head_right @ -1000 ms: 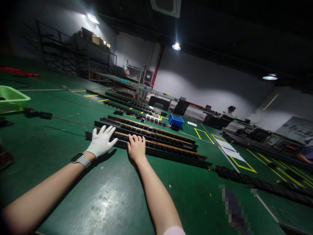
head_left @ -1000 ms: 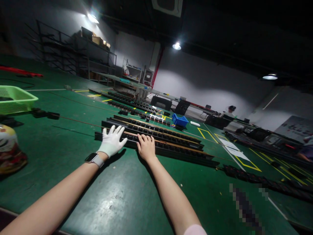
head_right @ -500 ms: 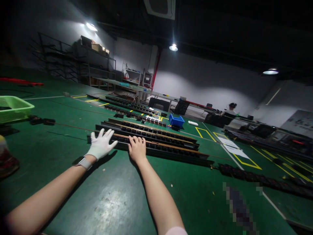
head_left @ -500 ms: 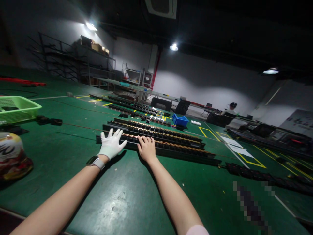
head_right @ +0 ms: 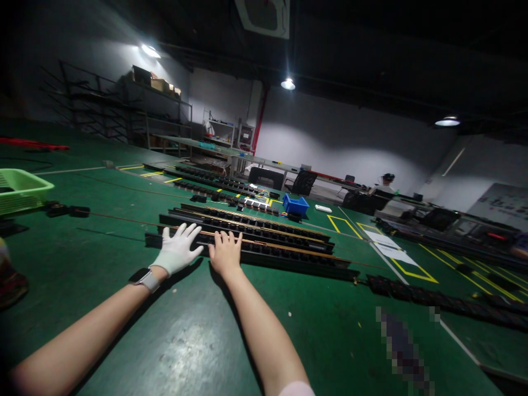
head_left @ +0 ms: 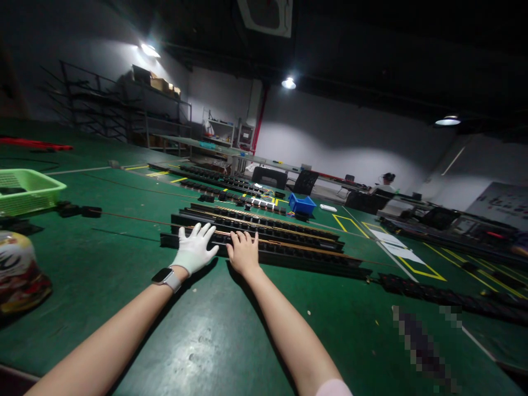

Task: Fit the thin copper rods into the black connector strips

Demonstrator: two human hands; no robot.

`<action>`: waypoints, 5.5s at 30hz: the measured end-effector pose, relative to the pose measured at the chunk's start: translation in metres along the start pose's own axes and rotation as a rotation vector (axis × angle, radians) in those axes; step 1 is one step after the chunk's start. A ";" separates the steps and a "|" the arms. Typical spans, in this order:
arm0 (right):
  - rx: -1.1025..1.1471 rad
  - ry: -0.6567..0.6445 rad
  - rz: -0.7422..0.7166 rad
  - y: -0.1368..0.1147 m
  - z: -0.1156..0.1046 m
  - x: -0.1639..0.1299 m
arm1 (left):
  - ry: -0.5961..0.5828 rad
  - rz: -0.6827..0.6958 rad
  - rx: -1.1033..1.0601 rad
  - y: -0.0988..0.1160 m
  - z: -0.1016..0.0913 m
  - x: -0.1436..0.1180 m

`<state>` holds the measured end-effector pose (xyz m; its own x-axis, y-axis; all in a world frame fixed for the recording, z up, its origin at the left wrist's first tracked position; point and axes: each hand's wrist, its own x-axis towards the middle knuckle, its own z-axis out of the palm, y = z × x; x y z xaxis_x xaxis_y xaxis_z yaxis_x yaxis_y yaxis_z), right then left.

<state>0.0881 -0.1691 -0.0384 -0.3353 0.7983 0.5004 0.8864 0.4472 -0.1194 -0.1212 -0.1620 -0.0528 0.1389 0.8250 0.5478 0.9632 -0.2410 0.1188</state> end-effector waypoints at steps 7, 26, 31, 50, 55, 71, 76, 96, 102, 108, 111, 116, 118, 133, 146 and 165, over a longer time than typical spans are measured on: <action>-0.013 -0.110 -0.025 -0.035 0.003 0.020 | -0.020 -0.007 0.025 -0.003 0.003 0.001; -0.013 -0.206 0.023 -0.035 -0.013 0.030 | -0.039 -0.022 0.067 -0.008 0.012 0.003; -0.029 -0.218 0.007 -0.025 -0.021 0.029 | -0.012 -0.022 0.065 -0.007 0.012 0.003; -0.049 -0.191 0.027 -0.001 -0.022 0.007 | -0.003 -0.020 0.034 -0.003 0.007 0.000; -0.058 -0.185 0.042 0.003 -0.022 0.001 | 0.001 -0.021 0.034 -0.004 0.008 0.000; -0.066 -0.236 0.022 0.027 -0.040 -0.007 | -0.039 -0.039 0.028 0.000 0.001 0.002; -0.070 -0.232 0.010 0.036 -0.041 -0.009 | -0.040 -0.033 0.033 0.000 0.002 0.002; -0.009 0.394 -0.346 0.022 -0.092 -0.035 | -0.055 -0.037 0.016 0.001 0.001 0.001; -0.030 0.573 -0.554 0.025 -0.105 -0.043 | -0.050 -0.038 0.015 0.002 0.001 0.001; 0.010 0.693 -0.587 0.045 -0.115 -0.058 | -0.069 -0.048 0.019 0.002 -0.002 0.002; 0.021 0.741 -0.588 0.062 -0.121 -0.064 | -0.071 -0.043 0.018 0.001 -0.001 0.003; 0.133 0.799 -0.128 0.131 -0.140 -0.066 | -0.049 -0.039 0.003 -0.002 0.006 0.005; 0.203 0.896 0.203 0.177 -0.152 -0.070 | -0.019 -0.035 0.002 -0.005 0.011 0.006; -0.457 -0.309 0.732 0.285 -0.159 -0.168 | 0.005 -0.008 -0.023 -0.020 0.032 0.012; -0.529 -0.320 0.688 0.275 -0.158 -0.159 | 0.031 0.019 -0.018 -0.020 0.030 0.012; -0.519 -0.344 0.470 0.235 -0.143 -0.138 | 0.009 0.013 -0.036 -0.017 0.027 0.009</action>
<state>0.3886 -0.2320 -0.0132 0.1080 0.9753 0.1927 0.9673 -0.1478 0.2062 -0.1299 -0.1365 -0.0723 0.1492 0.8173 0.5565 0.9525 -0.2700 0.1411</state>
